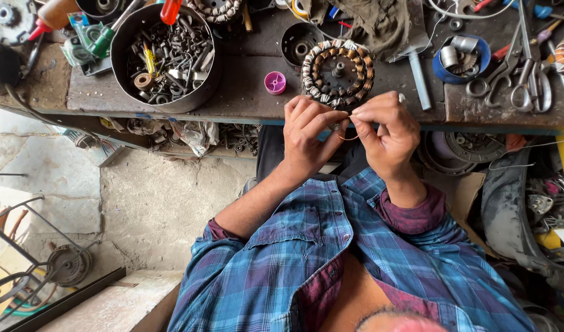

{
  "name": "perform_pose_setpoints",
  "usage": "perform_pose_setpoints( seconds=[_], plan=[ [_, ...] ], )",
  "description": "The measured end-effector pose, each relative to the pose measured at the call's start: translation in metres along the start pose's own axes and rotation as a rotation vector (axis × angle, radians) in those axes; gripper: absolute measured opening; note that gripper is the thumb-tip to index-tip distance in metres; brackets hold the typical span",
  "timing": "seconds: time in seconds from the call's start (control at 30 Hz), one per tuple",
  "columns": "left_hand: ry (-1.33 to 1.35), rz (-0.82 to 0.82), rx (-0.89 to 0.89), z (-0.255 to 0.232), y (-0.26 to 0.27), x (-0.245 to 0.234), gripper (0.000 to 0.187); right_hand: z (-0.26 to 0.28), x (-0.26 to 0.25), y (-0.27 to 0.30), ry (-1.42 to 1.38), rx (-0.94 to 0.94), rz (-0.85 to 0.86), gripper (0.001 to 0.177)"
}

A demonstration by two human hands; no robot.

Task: The person winds a thin copper wire around the slots of a circular motor stator. They repeatedly insert the wire into slots, pull it through, and adjust the coil with both hands. The work is performed at a cluttered workbench with tools and parts nearby.

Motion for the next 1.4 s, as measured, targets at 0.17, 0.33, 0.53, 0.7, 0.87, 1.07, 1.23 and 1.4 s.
perform_pose_setpoints(
  seconds=[0.17,0.33,0.53,0.7,0.87,1.07,1.23,1.4],
  plan=[
    [0.008,0.013,-0.004,-0.001,-0.005,0.001,0.016,0.012,0.001,-0.003,0.047,-0.099,-0.053,0.016],
    [-0.007,0.028,-0.021,-0.002,-0.005,0.003,0.014,0.009,0.005,0.0,0.17,-0.221,-0.068,0.013],
    [0.005,0.007,-0.034,0.0,-0.004,0.004,0.015,-0.019,0.008,0.01,-0.297,0.244,-0.134,0.02],
    [0.022,-0.006,0.005,0.005,-0.012,-0.005,0.014,-0.034,-0.002,0.004,-0.206,0.138,-0.201,0.014],
    [0.286,0.294,0.167,0.019,-0.03,-0.018,0.016,-0.037,-0.018,0.003,-0.155,0.049,-0.305,0.015],
    [0.065,0.265,0.234,0.014,-0.019,-0.01,0.023,-0.046,-0.018,0.014,-0.224,0.064,-0.393,0.012],
    [-0.086,0.118,0.233,0.008,0.006,0.01,0.026,-0.068,-0.009,0.03,-0.284,0.163,-0.382,0.015],
    [-0.02,0.111,0.212,0.018,0.016,0.017,0.028,-0.097,0.001,0.046,-0.34,0.302,-0.344,0.017]
  ],
)
Point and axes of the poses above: each hand's wrist, its own y-axis away from the middle knuckle, its own x-axis out of the palm, z = x × y, the point moved 1 cm from there along -y, towards the middle knuckle, and after that the axes turned 1 degree about -y, right-handed, at the moved point
